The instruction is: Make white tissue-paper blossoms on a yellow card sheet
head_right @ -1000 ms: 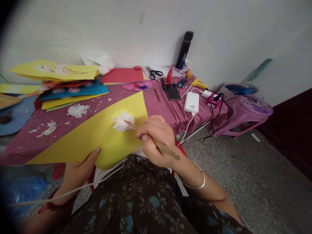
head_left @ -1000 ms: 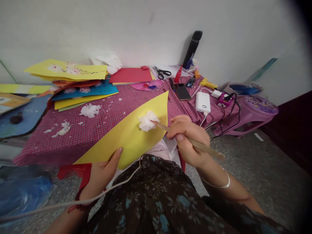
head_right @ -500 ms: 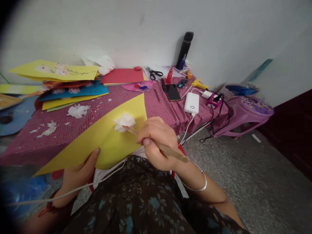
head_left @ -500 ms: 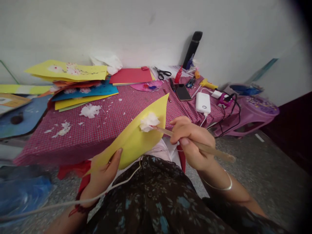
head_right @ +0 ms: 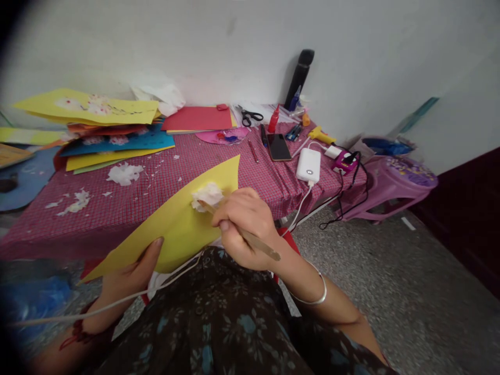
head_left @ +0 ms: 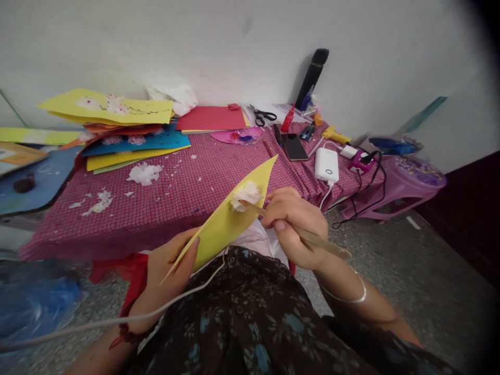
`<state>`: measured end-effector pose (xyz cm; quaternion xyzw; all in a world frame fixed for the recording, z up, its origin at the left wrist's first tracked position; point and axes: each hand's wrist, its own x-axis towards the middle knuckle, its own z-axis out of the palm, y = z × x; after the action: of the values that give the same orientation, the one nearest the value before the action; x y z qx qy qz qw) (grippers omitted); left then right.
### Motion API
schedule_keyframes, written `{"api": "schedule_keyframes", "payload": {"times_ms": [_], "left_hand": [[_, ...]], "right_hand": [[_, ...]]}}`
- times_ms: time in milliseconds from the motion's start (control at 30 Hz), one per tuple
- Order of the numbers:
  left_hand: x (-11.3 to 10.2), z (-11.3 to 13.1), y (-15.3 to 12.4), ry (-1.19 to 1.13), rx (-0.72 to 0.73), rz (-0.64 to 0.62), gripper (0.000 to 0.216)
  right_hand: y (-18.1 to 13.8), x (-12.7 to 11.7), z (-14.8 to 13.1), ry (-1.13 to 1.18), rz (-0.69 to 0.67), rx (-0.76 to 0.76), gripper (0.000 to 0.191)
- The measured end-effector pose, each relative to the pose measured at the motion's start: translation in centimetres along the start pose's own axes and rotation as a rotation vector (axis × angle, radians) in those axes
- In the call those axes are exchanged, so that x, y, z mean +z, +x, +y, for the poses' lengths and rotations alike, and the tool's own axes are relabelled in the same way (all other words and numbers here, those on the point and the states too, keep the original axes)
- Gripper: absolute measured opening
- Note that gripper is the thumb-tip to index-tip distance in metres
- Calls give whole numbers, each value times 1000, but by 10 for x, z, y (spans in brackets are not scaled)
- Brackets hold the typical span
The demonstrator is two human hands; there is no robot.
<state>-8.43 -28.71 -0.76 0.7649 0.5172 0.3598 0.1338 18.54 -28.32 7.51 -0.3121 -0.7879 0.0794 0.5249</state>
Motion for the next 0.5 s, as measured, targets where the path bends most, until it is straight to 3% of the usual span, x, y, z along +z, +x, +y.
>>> {"api": "schedule_keyframes", "payload": {"times_ms": [267, 400, 500], "left_hand": [[0, 12, 4, -100, -39, 9, 18], [-1, 24, 8, -263, -257, 32, 19], [-1, 24, 13, -366, -471, -14, 27]], "right_hand": [[0, 3, 1, 13, -10, -21, 17], [-5, 1, 6, 64, 22, 90, 19], [-9, 3, 17, 243, 105, 291, 22]]}}
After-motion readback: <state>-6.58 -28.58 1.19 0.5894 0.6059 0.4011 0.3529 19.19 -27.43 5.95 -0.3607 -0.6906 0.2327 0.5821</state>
